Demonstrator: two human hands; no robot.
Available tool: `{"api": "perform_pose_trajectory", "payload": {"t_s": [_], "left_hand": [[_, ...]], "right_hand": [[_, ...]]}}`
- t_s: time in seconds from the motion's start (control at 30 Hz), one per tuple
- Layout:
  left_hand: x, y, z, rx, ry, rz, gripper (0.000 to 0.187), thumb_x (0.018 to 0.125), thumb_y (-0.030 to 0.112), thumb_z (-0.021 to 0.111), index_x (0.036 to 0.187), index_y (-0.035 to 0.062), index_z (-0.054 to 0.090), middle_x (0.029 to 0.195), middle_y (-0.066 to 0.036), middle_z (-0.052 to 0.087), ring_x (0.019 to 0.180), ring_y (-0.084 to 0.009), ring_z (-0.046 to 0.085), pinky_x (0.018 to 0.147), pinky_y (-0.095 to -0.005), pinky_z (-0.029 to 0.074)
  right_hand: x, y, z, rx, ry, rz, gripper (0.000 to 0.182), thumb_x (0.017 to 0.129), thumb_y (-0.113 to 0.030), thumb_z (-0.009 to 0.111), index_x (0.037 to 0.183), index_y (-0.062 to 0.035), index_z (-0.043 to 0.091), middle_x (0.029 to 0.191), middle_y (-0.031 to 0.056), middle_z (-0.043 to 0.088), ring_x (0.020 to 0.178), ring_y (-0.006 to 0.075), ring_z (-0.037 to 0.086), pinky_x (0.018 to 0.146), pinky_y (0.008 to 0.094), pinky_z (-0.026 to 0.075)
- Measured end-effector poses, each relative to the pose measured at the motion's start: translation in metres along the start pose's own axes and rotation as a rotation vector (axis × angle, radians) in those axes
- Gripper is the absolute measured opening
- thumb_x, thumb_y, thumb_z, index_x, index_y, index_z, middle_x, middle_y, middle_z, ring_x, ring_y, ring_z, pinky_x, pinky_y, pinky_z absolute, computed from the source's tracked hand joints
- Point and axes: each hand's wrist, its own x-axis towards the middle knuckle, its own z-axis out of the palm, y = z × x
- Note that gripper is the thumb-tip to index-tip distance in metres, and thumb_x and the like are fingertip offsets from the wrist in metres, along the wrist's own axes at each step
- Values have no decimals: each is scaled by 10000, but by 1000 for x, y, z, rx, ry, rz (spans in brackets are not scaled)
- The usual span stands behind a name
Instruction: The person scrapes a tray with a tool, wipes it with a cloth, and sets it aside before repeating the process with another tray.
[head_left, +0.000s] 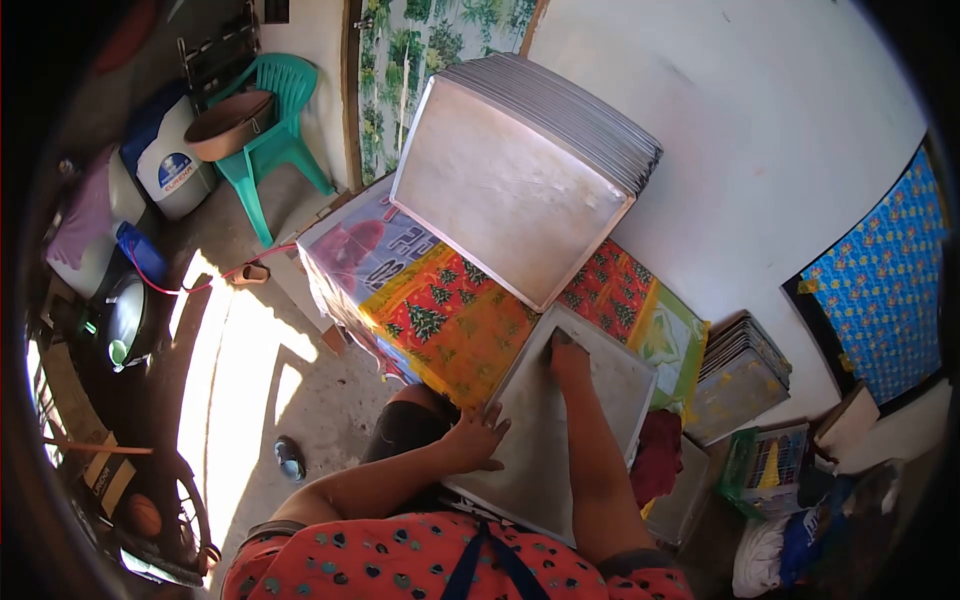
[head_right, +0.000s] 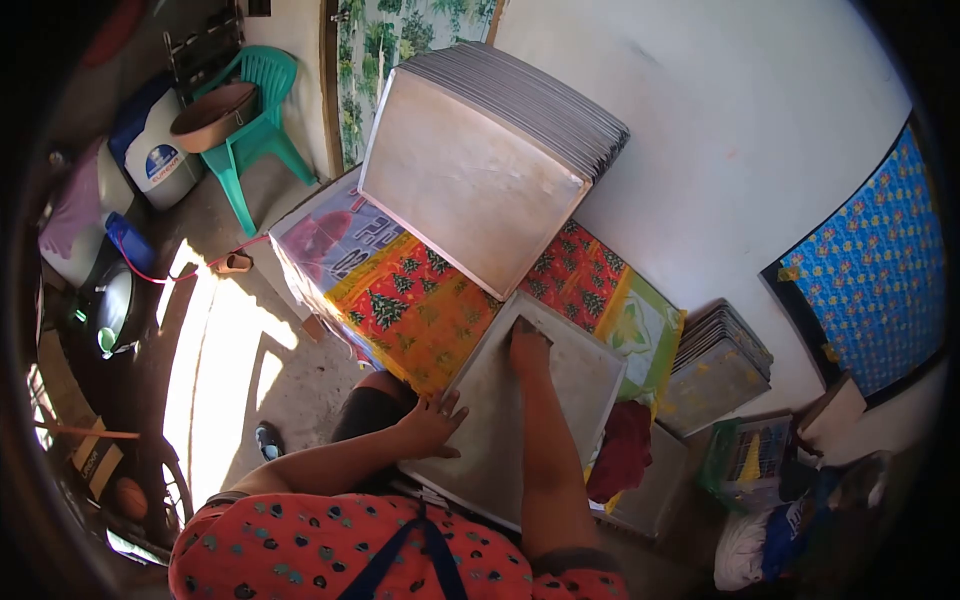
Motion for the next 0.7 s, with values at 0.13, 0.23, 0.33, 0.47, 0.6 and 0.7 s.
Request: {"api": "perform_pose_trajectory", "payload": {"t_s": [0.13, 0.23, 0.33, 0.47, 0.6, 0.7], "left_hand": [[8, 2, -5, 67, -83, 22, 839, 777, 608, 589, 1329, -10, 453, 1386, -318, 371, 1257, -545, 338, 985, -615, 319], [11, 5, -1, 288, -164, 20, 878, 776, 637, 568, 1337, -24, 436, 1367, -334, 390, 1268, -556, 314, 1009, -613, 303], [13, 6, -7, 157, -200, 4, 896, 765, 637, 583, 1353, -19, 420, 1370, -332, 387, 1262, -554, 324, 1001, -606, 316], [13, 4, -7, 64, -144, -6, 907, 758, 639, 593, 1361, -13, 409, 1377, -328, 374, 1253, -558, 332, 998, -592, 329], [8, 1, -8, 22, -128, 0, 907, 760, 636, 596, 1368, -7, 398, 1397, -325, 343, 1252, -561, 331, 1004, -585, 328], [10, 3, -11, 19, -146, 4, 919, 763, 637, 594, 1378, -12, 380, 1397, -329, 341, 1253, -563, 329, 1004, -590, 326]], "right_hand": [[-94, -49, 30, 73, 21, -132, 500, 901, -157, 405, 1393, -70, 384, 1338, 332, 413, 1190, 514, 450, 966, 562, 402], [-141, -77, 29, 55, -41, -163, 516, 893, -156, 429, 1401, -82, 376, 1343, 317, 423, 1184, 507, 461, 961, 550, 406], [-129, -66, 29, -3, 77, -167, 529, 861, -147, 467, 1382, -85, 403, 1290, 304, 476, 1118, 465, 528, 896, 508, 460], [-24, -9, 21, -105, 136, -3, 477, 862, -113, 441, 1334, -45, 452, 1111, 284, 597, 937, 405, 634, 749, 468, 528], [34, 21, 4, -28, 56, -65, 384, 871, -121, 447, 1230, -13, 530, 851, 201, 672, 783, 344, 666, 712, 445, 533], [15, 11, 36, -77, 126, -67, 396, 884, -102, 425, 1260, -11, 507, 970, 240, 657, 882, 372, 653, 792, 446, 518]]}}
